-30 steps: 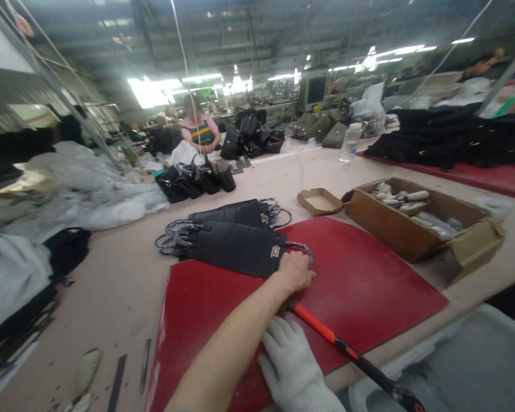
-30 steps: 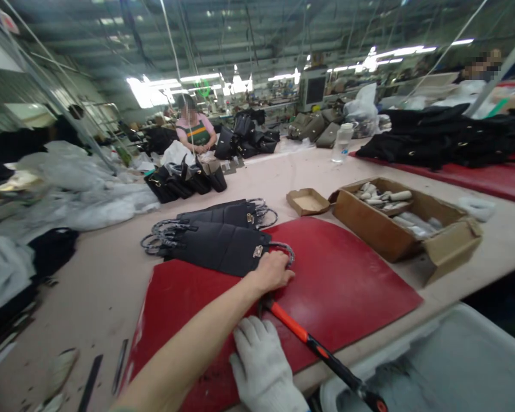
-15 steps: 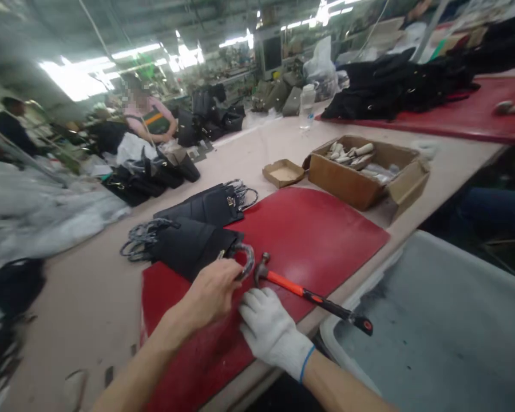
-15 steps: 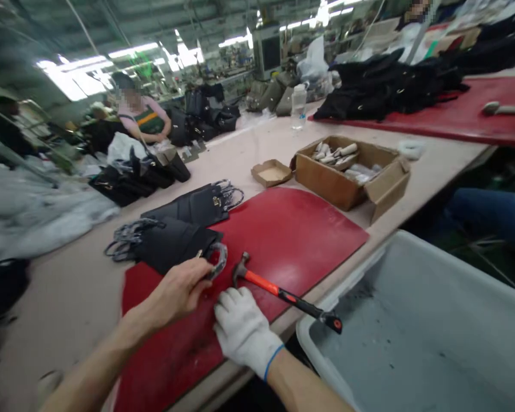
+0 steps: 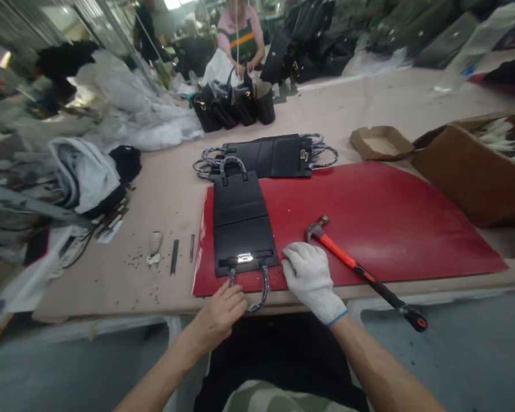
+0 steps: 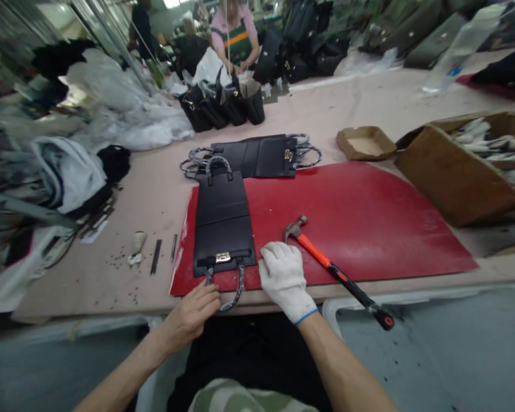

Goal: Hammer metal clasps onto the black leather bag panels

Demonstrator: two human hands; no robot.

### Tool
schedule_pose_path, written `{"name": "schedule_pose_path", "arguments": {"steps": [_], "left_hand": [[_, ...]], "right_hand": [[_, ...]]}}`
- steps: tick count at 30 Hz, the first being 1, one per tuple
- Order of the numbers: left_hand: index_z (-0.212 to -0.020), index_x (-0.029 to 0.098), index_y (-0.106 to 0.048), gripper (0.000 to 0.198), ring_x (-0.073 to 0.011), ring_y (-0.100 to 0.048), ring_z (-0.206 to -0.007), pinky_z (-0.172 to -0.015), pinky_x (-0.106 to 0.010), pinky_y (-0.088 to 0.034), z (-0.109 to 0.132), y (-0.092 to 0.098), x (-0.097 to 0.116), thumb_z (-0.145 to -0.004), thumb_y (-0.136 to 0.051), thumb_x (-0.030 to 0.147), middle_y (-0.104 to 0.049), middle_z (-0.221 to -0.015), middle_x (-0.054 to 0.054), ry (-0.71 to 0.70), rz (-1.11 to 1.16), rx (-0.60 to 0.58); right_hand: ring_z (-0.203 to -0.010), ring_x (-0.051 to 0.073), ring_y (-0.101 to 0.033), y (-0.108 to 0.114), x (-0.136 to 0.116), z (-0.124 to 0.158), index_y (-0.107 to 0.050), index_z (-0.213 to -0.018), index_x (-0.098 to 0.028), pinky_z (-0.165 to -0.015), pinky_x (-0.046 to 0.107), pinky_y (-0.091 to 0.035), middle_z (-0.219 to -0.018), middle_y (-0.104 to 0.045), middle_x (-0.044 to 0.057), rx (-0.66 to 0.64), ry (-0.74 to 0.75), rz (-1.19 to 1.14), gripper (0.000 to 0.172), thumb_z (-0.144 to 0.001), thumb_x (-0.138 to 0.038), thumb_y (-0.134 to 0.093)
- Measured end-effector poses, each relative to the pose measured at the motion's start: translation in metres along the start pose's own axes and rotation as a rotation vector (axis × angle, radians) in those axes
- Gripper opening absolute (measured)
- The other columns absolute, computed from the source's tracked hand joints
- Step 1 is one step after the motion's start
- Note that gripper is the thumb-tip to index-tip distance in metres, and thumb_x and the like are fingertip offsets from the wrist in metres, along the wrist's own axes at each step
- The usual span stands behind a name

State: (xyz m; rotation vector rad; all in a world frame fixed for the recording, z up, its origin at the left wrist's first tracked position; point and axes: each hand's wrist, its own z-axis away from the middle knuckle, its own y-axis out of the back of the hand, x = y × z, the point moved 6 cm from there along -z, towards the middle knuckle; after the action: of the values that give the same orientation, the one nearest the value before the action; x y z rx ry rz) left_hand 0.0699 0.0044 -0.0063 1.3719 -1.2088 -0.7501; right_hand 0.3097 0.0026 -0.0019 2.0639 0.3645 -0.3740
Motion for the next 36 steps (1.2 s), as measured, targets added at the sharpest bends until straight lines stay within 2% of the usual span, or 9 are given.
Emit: {"name": "schedule_pose_path", "arguments": {"steps": [4, 8, 17, 21, 27, 29, 31, 34, 36], "left_hand": [[-0.113, 0.014, -0.062, 0.051, -0.0254, -0.063, -0.119, -0.118, -0.052, -0.045, -0.010, 0.004, 0.003, -0.072, -0.041, -0.005, -0.070, -0.110, -0.012, -0.047, 0.002, -0.034], [-0.114, 0.017, -0.060, 0.040, -0.0246, -0.062, -0.115, -0.120, -0.055, -0.041, -0.008, -0.001, 0.010, -0.084, -0.040, -0.001, -0.068, -0.105, -0.011, -0.094, 0.014, -0.081], [-0.101, 0.015, -0.061, 0.021, -0.0246, -0.060, -0.103, -0.114, -0.052, -0.044, -0.018, -0.010, 0.026, -0.098, -0.042, 0.008, -0.064, -0.096, -0.009, -0.113, -0.083, -0.008], [-0.101, 0.015, -0.062, 0.017, -0.0255, -0.062, -0.103, -0.111, -0.053, -0.046, -0.020, -0.014, 0.027, -0.098, -0.046, 0.009, -0.065, -0.096, -0.009, -0.101, -0.081, 0.008], [-0.109, 0.016, -0.063, 0.018, -0.0259, -0.061, -0.123, -0.112, -0.045, -0.049, -0.015, 0.002, 0.027, -0.098, -0.049, 0.015, -0.068, -0.119, -0.014, -0.023, 0.096, 0.076], [-0.110, 0.016, -0.064, 0.019, -0.0230, -0.062, -0.123, -0.108, -0.039, -0.052, -0.009, 0.015, 0.017, -0.100, -0.048, 0.017, -0.068, -0.123, -0.014, 0.059, 0.193, 0.179], [-0.107, 0.017, -0.065, 0.020, -0.0202, -0.066, -0.114, -0.101, -0.034, -0.056, 0.003, 0.030, -0.008, -0.102, -0.045, 0.017, -0.071, -0.115, -0.013, 0.212, 0.242, 0.305], [-0.097, 0.018, -0.067, 0.024, -0.0192, -0.068, -0.093, -0.088, -0.033, -0.056, 0.035, 0.048, -0.073, -0.103, -0.043, 0.017, -0.072, -0.096, -0.009, 0.624, 0.172, 0.414], [-0.097, 0.017, -0.067, 0.020, -0.0211, -0.068, -0.094, -0.088, -0.034, -0.054, 0.060, 0.055, -0.123, -0.101, -0.048, 0.019, -0.072, -0.099, -0.010, 0.968, 0.068, 0.349]], "right_hand": [[-0.099, 0.026, -0.064, 0.008, -0.004, 0.000, -0.072, -0.104, -0.019, -0.091, 0.042, -0.042, -0.107, -0.075, 0.007, 0.048, 0.032, -0.001, 0.015, -0.092, -0.019, -0.062], [-0.103, 0.028, -0.063, 0.015, -0.017, 0.001, -0.072, -0.104, -0.020, -0.094, 0.045, -0.041, -0.109, -0.076, 0.007, 0.050, 0.049, 0.050, 0.015, -0.093, -0.023, -0.063], [-0.124, 0.033, -0.057, -0.016, -0.049, -0.015, -0.067, -0.123, -0.021, -0.117, 0.055, -0.031, -0.130, -0.068, 0.011, -0.185, 0.098, -0.075, 0.035, -0.089, -0.027, -0.070], [-0.119, 0.031, -0.059, -0.031, -0.052, -0.024, -0.071, -0.115, -0.021, -0.112, 0.053, -0.040, -0.125, -0.069, 0.010, -0.249, 0.113, -0.107, 0.025, -0.091, -0.021, -0.068], [-0.109, 0.030, -0.061, -0.034, -0.043, -0.027, -0.074, -0.105, -0.019, -0.097, 0.050, -0.050, -0.114, -0.072, 0.011, -0.160, 0.158, -0.142, 0.015, -0.095, -0.023, -0.064], [-0.108, 0.031, -0.061, -0.036, -0.040, -0.027, -0.075, -0.106, -0.019, -0.095, 0.050, -0.051, -0.113, -0.072, 0.011, -0.141, 0.189, -0.139, 0.017, -0.096, -0.025, -0.063], [-0.107, 0.031, -0.062, -0.038, -0.038, -0.028, -0.076, -0.106, -0.020, -0.094, 0.050, -0.052, -0.113, -0.072, 0.011, -0.133, 0.209, -0.127, 0.020, -0.097, -0.028, -0.061], [-0.107, 0.031, -0.063, -0.040, -0.037, -0.031, -0.078, -0.107, -0.023, -0.093, 0.051, -0.053, -0.113, -0.073, 0.011, -0.141, 0.211, -0.112, 0.023, -0.097, -0.031, -0.059], [-0.107, 0.031, -0.063, -0.039, -0.037, -0.032, -0.079, -0.106, -0.024, -0.092, 0.050, -0.053, -0.112, -0.074, 0.011, -0.143, 0.202, -0.110, 0.024, -0.097, -0.032, -0.058]]}}
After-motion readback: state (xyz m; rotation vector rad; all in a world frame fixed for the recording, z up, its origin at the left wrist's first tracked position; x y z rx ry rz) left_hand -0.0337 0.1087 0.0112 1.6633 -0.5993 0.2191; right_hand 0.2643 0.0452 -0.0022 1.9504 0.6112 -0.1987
